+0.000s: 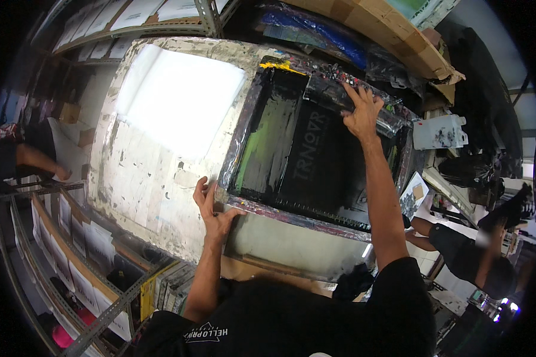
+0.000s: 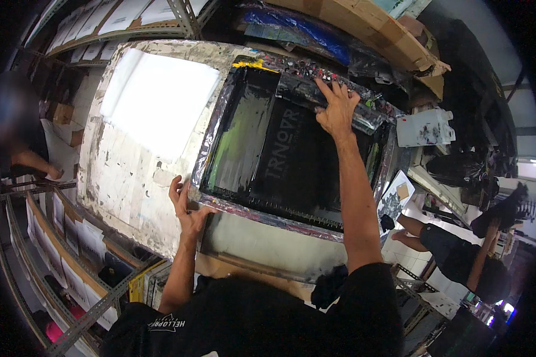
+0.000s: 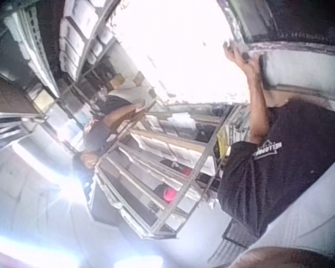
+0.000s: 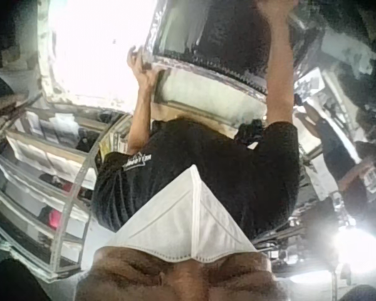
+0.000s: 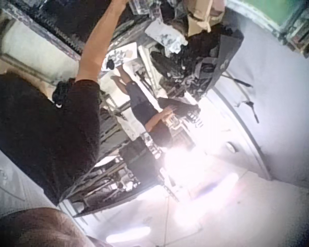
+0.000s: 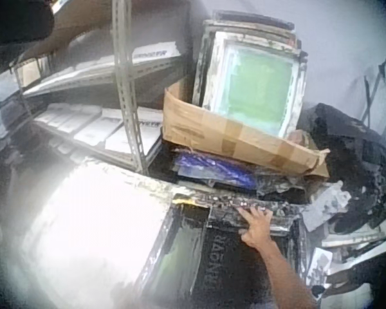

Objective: The person performs screen printing by placing a white paper on a table, applying ink to a screen with a squeegee, and pulling the ink across to print a design. The person then removes the printed paper and repeats the process with a new sheet.

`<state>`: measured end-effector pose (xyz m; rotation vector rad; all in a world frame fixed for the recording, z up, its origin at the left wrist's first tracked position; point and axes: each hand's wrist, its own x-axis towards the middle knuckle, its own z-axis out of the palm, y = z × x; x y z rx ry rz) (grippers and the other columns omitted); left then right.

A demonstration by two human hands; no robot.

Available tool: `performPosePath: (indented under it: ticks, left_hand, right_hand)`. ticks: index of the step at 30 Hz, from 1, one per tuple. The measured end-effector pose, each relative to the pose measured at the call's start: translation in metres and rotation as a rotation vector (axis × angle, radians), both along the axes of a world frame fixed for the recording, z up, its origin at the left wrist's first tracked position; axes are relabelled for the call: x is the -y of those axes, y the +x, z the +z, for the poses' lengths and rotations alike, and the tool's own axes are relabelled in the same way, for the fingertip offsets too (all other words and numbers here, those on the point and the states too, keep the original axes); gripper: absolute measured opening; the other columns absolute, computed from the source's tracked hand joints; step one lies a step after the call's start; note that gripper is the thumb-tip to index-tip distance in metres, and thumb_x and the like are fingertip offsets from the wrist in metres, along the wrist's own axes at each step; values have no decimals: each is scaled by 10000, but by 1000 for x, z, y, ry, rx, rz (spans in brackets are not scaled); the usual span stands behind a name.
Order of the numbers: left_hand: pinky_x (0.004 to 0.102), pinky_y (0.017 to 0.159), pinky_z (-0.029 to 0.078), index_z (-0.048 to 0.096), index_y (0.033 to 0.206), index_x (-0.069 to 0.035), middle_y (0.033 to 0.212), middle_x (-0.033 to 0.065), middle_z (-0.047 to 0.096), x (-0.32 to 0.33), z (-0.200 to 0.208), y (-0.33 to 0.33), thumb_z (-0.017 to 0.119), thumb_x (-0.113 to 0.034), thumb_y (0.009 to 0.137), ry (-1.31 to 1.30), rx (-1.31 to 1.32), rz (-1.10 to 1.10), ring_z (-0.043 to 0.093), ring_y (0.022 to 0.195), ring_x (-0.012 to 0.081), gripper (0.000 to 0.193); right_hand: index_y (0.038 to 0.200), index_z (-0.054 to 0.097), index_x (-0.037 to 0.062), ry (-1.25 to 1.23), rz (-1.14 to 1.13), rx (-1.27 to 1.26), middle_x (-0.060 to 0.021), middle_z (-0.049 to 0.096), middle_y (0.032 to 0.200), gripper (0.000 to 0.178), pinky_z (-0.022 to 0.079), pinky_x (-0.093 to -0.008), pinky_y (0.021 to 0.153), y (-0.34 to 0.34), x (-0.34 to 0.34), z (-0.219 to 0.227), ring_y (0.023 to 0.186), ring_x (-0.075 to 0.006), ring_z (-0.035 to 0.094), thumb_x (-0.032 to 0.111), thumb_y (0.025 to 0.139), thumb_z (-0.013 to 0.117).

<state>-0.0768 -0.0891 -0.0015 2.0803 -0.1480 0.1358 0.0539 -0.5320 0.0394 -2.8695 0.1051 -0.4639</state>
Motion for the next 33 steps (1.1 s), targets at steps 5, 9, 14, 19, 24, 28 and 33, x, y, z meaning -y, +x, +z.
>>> performPosePath:
  ticks: [5, 9, 14, 19, 24, 28, 33]
  left_hand:
    - [453, 1090, 401, 570, 1380, -8, 1501, 151, 341, 0, -5, 0, 975, -468, 502, -103, 18, 13, 384, 1326, 328, 1071]
    - [443, 1086, 405, 573, 1371, -6, 1484, 148, 354, 2, -2, 1, 977, -454, 509, -116, 42, 0, 404, 1314, 318, 1052]
    - [427, 1074, 413, 569, 1376, -8, 1360, 128, 495, 0, -3, 0, 988, -347, 529, -29, 74, -11, 456, 1272, 284, 1004]
    - [394, 1053, 435, 559, 1385, 1, 1309, 107, 545, 3, -6, -2, 987, -151, 537, -333, -96, 8, 526, 1200, 247, 962]
    - [384, 1056, 432, 539, 1394, 41, 1307, 103, 546, 13, 19, 2, 967, -91, 549, -384, 60, 37, 543, 1194, 239, 956]
    - [375, 1067, 417, 535, 1392, 58, 1271, 105, 563, 30, 66, 21, 907, -6, 584, -422, 200, 63, 546, 1197, 242, 892]
    - [374, 1046, 437, 464, 1442, 36, 1280, 110, 576, 71, 152, 59, 810, 50, 730, -618, 229, 147, 541, 1190, 226, 792]
  right_hand:
    - [1406, 615, 216, 48, 29, -47, -230, 602, 1365, 693, 314, -467, 1062, 22, 15, 15, 1287, -378, 520, 108, 743, 784]
    - [1355, 659, 225, 7, 31, 49, -246, 660, 1277, 594, 366, -464, 1024, 25, 26, 2, 1211, -381, 591, 111, 782, 763]
    - [1311, 690, 210, 324, 50, 62, -163, 707, 1247, 578, 447, -418, 1014, 11, 25, 30, 1173, -348, 652, 31, 764, 749]
    - [1346, 670, 201, 689, -82, 23, -121, 707, 1284, 642, 444, -314, 1043, -27, 34, 60, 1221, -261, 646, -28, 751, 749]
    - [1377, 634, 127, 846, -64, -107, -118, 649, 1382, 661, 414, -316, 1109, -115, -40, 109, 1304, -215, 592, -52, 752, 753]
    - [1352, 659, 217, 384, -2, -145, -213, 695, 1181, 617, 505, -410, 938, -176, -102, 165, 1100, -363, 670, 45, 767, 754]
    - [1327, 682, 202, 19, 125, 128, -219, 682, 960, 621, 515, -460, 828, -171, -119, 225, 865, -401, 649, 164, 709, 737]
